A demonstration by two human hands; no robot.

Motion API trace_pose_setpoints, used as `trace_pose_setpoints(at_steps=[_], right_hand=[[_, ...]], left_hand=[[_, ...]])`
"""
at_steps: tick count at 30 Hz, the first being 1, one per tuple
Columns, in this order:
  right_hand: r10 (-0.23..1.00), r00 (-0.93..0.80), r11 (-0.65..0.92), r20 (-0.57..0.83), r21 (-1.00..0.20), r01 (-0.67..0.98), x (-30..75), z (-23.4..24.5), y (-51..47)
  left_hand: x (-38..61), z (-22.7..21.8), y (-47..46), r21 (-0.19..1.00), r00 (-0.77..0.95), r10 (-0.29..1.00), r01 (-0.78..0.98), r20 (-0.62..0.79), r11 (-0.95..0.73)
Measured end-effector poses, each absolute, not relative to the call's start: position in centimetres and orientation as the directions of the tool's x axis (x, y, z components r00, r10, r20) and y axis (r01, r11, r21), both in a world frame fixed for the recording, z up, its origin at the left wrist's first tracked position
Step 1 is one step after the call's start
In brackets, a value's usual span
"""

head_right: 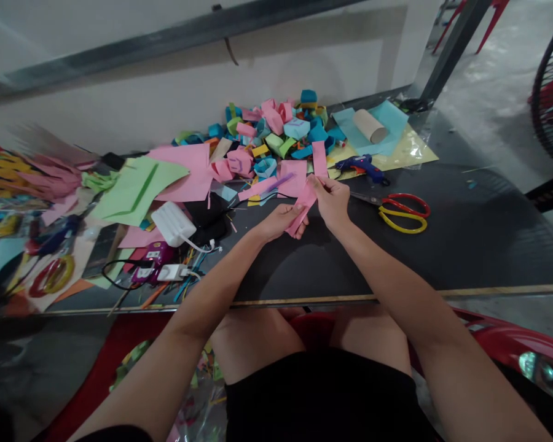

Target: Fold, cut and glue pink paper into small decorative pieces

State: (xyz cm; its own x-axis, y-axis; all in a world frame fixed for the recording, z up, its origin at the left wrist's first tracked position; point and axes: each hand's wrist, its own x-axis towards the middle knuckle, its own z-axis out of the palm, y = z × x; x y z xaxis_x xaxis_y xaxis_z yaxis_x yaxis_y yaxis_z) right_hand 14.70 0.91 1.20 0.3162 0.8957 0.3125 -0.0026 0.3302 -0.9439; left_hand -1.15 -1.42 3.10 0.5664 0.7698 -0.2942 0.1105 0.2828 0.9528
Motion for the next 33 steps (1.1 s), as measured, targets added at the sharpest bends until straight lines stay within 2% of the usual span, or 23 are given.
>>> trace_pose_setpoints(at_steps=[3, 6, 7, 10, 16, 22, 25, 33], right_hand=[[0.896, 0.291, 0.342, 0.336, -0.939, 0.031, 14.9, 1.1, 1.1], [0.902, 0.204, 0.373, 0.38, -0.925, 0.072, 14.8, 0.9, 1.0], [0.908, 0.167, 0.379, 0.385, -0.923, 0.07, 14.7, 0.9, 0.9], [0.92, 0.099, 0.378, 0.38, -0.925, 0.044, 14.4, 1.0, 0.6], [0.927, 0.1, 0.36, 0.362, -0.932, 0.046, 14.2, 1.4, 0.2], [0.949, 0.083, 0.307, 0.303, -0.951, -0.04, 13.6, 1.4, 0.0], [0.963, 0.038, 0.269, 0.267, -0.959, -0.09, 13.5, 1.3, 0.1], [0.961, 0.054, 0.274, 0.271, -0.959, -0.077, 13.3, 0.8, -0.1]], left_hand=[[-1.3, 2.2, -1.1, 0.952, 0.579, 0.776, 0.002, -0.251, 0.306], [-1.4, 1.2, -0.4, 0.976, 0.406, 0.909, -0.142, -0.092, 0.163], [-1.5, 0.9, -0.1, 0.985, 0.33, 0.943, -0.144, -0.039, 0.091], [-1.5, 0.4, 0.4, 0.996, 0.25, 0.967, -0.086, 0.043, -0.022], [-1.3, 0.7, 0.4, 0.982, 0.16, 0.984, -0.182, 0.076, -0.047], [-1.3, 0.9, 0.2, 0.963, 0.155, 0.988, -0.26, -0.026, 0.066], [-1.2, 1.0, 0.1, 0.956, 0.142, 0.99, -0.289, -0.02, 0.061], [-1.4, 1.5, -0.2, 0.991, 0.057, 0.994, -0.098, 0.094, -0.089]])
